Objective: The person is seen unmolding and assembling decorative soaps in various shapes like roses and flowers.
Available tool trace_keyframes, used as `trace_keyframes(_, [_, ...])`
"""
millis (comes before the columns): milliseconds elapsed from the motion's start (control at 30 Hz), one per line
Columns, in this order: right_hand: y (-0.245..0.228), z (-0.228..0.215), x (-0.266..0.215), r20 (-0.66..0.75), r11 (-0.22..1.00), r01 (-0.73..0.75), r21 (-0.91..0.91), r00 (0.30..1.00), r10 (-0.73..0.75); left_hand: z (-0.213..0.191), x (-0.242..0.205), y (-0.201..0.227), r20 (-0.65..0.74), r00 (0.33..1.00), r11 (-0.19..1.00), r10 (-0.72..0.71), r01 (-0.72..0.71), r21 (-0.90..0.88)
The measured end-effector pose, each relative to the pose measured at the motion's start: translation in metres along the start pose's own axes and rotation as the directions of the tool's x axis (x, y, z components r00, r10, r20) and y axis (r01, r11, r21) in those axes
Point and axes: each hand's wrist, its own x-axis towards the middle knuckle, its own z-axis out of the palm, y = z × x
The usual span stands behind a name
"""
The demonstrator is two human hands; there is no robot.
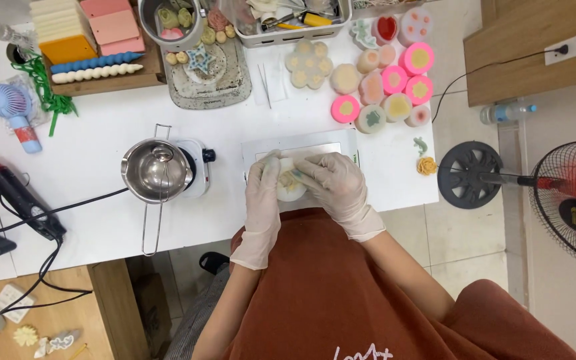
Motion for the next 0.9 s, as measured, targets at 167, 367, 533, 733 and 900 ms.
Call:
trace_keyframes(167, [0.003,0.009,0.001,-0.023,0.994,0.047,-0.095,0.999,-0.049,-0.011,0.007,-0.006,-0.006,0.998,0.996,0.069,-0.069,-0.064])
trace_keyframes(367, [0.041,0.002,-0.015,-0.080,0.961,-0.276,0.019,0.958,0.277,-0.028,0.021,-0.004,-0.126,0.990,0.965,-0.062,0.027,-0.259])
trace_keyframes(533, [0.064,0.005,-0.037,-0.056,0.960,-0.164,-0.226,0.986,0.155,-0.040,0.015,-0.002,-0.123,0.992,0.962,0.011,-0.044,-0.271])
trace_keyframes(733, [0.059,0.003,-0.038,-0.075,0.944,-0.058,-0.325,0.997,0.036,-0.028,0.000,0.017,-0.065,0.997,0.982,0.048,-0.059,-0.180])
trace_keyframes(900, [0.060,0.000,-0.051,-0.157,0.973,-0.232,-0.017,0.961,0.227,-0.018,-0.006,0.032,0.013,0.999,0.984,-0.044,0.045,-0.170])
